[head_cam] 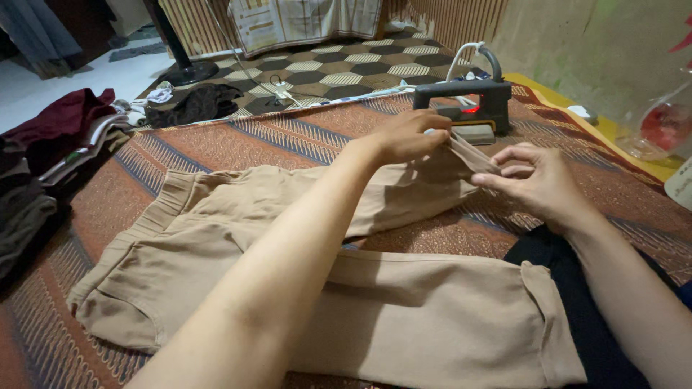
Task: The person irons a white cloth with red trim, then a pair of beige pants, and finally a black shirt on a patterned table. The person folds each item after ironing and places it on a growing stack of folded clothes.
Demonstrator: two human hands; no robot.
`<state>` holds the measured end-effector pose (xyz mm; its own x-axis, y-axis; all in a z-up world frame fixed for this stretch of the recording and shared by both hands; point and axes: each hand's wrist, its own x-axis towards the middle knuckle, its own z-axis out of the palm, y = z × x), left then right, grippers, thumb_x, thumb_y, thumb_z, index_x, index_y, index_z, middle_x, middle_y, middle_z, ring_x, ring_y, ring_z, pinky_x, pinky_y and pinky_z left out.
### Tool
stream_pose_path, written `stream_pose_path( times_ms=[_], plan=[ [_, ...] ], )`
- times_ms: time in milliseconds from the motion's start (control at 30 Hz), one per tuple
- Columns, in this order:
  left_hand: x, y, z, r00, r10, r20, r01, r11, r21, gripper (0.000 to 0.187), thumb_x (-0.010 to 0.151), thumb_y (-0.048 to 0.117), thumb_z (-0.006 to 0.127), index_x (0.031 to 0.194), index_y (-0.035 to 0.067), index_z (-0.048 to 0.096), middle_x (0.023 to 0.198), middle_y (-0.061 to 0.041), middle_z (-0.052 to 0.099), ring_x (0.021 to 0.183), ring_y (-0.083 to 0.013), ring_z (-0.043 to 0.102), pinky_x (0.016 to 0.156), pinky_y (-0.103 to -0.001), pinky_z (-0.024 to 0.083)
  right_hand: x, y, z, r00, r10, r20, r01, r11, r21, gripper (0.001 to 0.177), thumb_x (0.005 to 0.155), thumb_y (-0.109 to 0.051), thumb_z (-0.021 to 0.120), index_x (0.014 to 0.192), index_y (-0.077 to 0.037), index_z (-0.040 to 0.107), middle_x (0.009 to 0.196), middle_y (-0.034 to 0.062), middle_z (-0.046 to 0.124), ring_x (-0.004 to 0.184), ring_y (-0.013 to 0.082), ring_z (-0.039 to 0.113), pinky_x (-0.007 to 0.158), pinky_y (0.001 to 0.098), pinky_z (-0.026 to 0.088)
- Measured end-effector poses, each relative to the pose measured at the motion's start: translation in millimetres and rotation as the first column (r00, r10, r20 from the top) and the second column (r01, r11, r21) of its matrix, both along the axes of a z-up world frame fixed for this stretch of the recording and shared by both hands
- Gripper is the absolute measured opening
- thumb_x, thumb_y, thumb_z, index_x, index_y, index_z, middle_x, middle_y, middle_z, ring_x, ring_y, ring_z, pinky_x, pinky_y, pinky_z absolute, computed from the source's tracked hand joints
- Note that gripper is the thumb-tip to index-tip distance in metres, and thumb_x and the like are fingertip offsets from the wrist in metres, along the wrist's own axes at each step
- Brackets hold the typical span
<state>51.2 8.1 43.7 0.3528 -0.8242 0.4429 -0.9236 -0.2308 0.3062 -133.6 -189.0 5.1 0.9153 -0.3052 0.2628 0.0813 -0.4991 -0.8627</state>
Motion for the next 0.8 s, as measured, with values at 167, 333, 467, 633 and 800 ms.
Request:
stream_pose_path(
  times_ms=[167,333,467,633,800],
  plan=[
    [17,-5,-8,0.991,-0.096,-0.094,0.095,0.995,-0.023,0.037,0.087,0.035,0.070,0.112,0.007,0.074,0.110,-0.010,0.075,0.104,-0.0274,0.072,0.092,-0.037,0.055,5,-11,-5,0.912,0.195,0.360,-0.130,0.972,-0.197,0.015,0.095,-0.019,0.078,0.101,-0.005,0.080,0.102,0.0011,0.078,0.086,0.0066,0.068,0.078,0.0234,0.055],
    [30,-19,-8,0.886,-0.171,-0.431,0.144,0.985,-0.094,0.032,0.075,0.020,0.082,0.105,0.009,0.077,0.097,-0.006,0.079,0.090,-0.0133,0.073,0.083,-0.031,0.059,-3,-6,-1,0.976,-0.044,0.215,0.095,0.967,-0.236,0.010,0.088,-0.017,0.082,0.093,-0.008,0.081,0.087,0.0069,0.079,0.069,0.0092,0.069,0.065,0.0260,0.055],
    [44,-40,-18,0.893,-0.205,-0.402,0.200,0.978,-0.056,0.022,0.078,0.012,0.083,0.095,0.002,0.074,0.086,-0.007,0.071,0.080,-0.0132,0.066,0.072,-0.031,0.054,9,-18,-11,0.973,-0.040,0.227,0.103,0.957,-0.272,0.014,0.086,-0.012,0.083,0.090,-0.001,0.076,0.082,0.0050,0.077,0.070,0.0099,0.069,0.066,0.0260,0.055],
    [45,-80,-34,0.857,-0.315,-0.408,0.270,0.949,-0.166,0.040,0.067,0.005,0.077,0.105,0.008,0.066,0.083,-0.003,0.072,0.076,-0.0098,0.069,0.066,-0.028,0.056,32,-43,-32,0.968,0.154,0.197,-0.139,0.986,-0.089,0.028,0.086,-0.004,0.077,0.109,0.002,0.064,0.084,0.0031,0.071,0.074,0.0072,0.064,0.061,0.0245,0.050],
    [3,-81,-51,0.984,-0.075,-0.162,0.042,0.979,-0.200,0.037,0.071,0.007,0.076,0.105,0.010,0.063,0.083,-0.010,0.074,0.082,-0.0257,0.071,0.069,-0.039,0.054,33,-36,-24,0.980,0.175,-0.093,-0.171,0.984,0.049,0.045,0.087,-0.001,0.061,0.132,-0.006,0.068,0.085,0.0028,0.070,0.065,0.0065,0.057,0.050,0.0241,0.041]
  ],
)
